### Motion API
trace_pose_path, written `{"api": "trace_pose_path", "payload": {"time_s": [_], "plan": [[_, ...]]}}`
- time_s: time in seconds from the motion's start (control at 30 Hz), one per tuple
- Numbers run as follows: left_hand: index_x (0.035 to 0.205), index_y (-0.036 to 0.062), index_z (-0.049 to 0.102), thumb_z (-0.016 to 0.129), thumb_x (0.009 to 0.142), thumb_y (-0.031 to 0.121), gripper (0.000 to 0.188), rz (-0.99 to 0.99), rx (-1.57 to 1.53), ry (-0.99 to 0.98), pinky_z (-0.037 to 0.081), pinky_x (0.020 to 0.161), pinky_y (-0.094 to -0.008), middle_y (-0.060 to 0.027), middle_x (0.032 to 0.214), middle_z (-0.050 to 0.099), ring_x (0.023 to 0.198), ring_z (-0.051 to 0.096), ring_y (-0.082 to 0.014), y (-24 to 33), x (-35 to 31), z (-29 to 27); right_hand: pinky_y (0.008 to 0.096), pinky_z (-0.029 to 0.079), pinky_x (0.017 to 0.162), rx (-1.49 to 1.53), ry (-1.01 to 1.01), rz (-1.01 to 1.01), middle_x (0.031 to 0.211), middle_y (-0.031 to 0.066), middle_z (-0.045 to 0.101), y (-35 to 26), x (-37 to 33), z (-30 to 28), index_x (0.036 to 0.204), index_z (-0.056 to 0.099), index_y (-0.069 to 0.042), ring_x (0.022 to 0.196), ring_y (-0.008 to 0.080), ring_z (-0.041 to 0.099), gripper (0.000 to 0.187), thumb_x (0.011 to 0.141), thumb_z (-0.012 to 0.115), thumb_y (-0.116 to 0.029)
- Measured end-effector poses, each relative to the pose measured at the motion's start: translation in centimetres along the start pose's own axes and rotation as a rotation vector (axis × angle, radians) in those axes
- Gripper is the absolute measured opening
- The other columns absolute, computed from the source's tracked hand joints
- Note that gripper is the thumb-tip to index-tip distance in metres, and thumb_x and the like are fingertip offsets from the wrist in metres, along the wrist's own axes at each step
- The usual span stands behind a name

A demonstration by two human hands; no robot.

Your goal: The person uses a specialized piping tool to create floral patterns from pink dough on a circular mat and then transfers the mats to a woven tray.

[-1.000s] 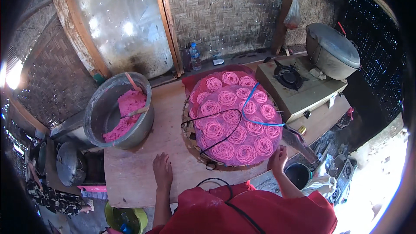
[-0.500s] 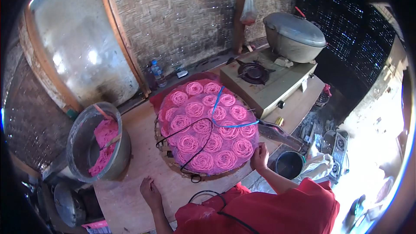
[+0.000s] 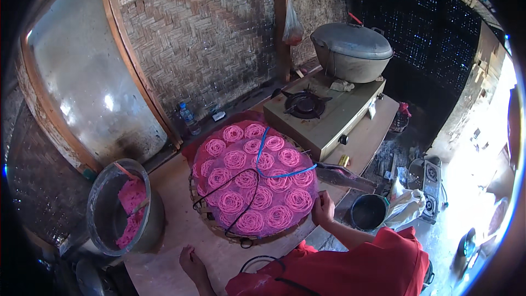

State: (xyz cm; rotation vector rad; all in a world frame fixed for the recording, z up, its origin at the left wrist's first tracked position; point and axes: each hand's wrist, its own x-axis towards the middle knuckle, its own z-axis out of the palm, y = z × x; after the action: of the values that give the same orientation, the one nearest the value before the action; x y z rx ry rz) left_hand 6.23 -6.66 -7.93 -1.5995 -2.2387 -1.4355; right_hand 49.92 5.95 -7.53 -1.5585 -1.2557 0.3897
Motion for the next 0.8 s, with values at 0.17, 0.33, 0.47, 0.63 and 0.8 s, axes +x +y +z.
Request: {"api": "trace_pose_path", "payload": {"time_s": [0.17, 0.33, 0.47, 0.63, 0.8], "plan": [[0.091, 0.0019, 0.062, 0.054, 0.079, -0.005, 0.016, 0.032, 0.08, 0.011, 0.043, 0.094, -0.04, -0.016, 0.101, 0.064, 0.103, 0.058, -0.0331, -0.38, -0.06, 0.18, 0.0419, 0.044, 0.057, 0.033, -0.012, 0.049, 0.069, 0.0179, 0.058, 0.44, -0.06, 0.17, 0.09, 0.052, -0.004, 0.062, 0.0337, 0.06, 0.013, 0.086, 0.052, -0.017], [0.09, 0.0017, 0.062, 0.055, 0.078, -0.006, 0.016, 0.039, 0.08, 0.01, 0.044, 0.093, -0.0401, -0.0158, 0.1, 0.064, 0.102, 0.059, -0.0326, -0.9, -0.06, 0.37, 0.0422, 0.043, 0.056, 0.032, -0.012, 0.013, 0.068, 0.0173, 0.056, 0.23, 0.07, 0.01, 0.09, 0.052, -0.004, 0.06, 0.0341, 0.057, 0.011, 0.084, 0.052, -0.014], [0.091, 0.001, 0.062, 0.056, 0.076, -0.007, 0.017, 0.072, 0.064, 0.035, 0.046, 0.09, -0.0402, -0.0158, 0.098, 0.065, 0.098, 0.06, -0.0328, -0.67, 0.05, 0.39, 0.0421, 0.043, 0.056, 0.035, -0.014, -0.014, 0.07, 0.0175, 0.056, 0.3, 0.12, -0.02, 0.091, 0.051, -0.004, 0.061, 0.0347, 0.057, 0.011, 0.083, 0.052, -0.012], [0.091, -0.0003, 0.062, 0.055, 0.076, -0.007, 0.017, 0.069, 0.072, 0.006, 0.046, 0.09, -0.0404, -0.0167, 0.097, 0.065, 0.097, 0.061, -0.0333, -0.62, 0.12, 0.37, 0.0424, 0.044, 0.057, 0.003, -0.019, -0.011, 0.07, 0.0176, 0.056, 0.39, 0.09, -0.2, 0.09, 0.051, -0.004, 0.062, 0.0353, 0.057, 0.01, 0.083, 0.052, -0.011], [0.09, -0.0008, 0.062, 0.054, 0.076, -0.006, 0.017, 0.072, 0.047, 0.02, 0.045, 0.09, -0.0407, -0.0177, 0.098, 0.065, 0.098, 0.06, -0.0337, -0.7, -0.1, 0.3, 0.0425, 0.044, 0.058, -0.011, -0.012, -0.024, 0.07, 0.0176, 0.056, -0.01, 0.11, -0.22, 0.091, 0.051, -0.005, 0.063, 0.0357, 0.058, 0.01, 0.083, 0.052, -0.01]]}}
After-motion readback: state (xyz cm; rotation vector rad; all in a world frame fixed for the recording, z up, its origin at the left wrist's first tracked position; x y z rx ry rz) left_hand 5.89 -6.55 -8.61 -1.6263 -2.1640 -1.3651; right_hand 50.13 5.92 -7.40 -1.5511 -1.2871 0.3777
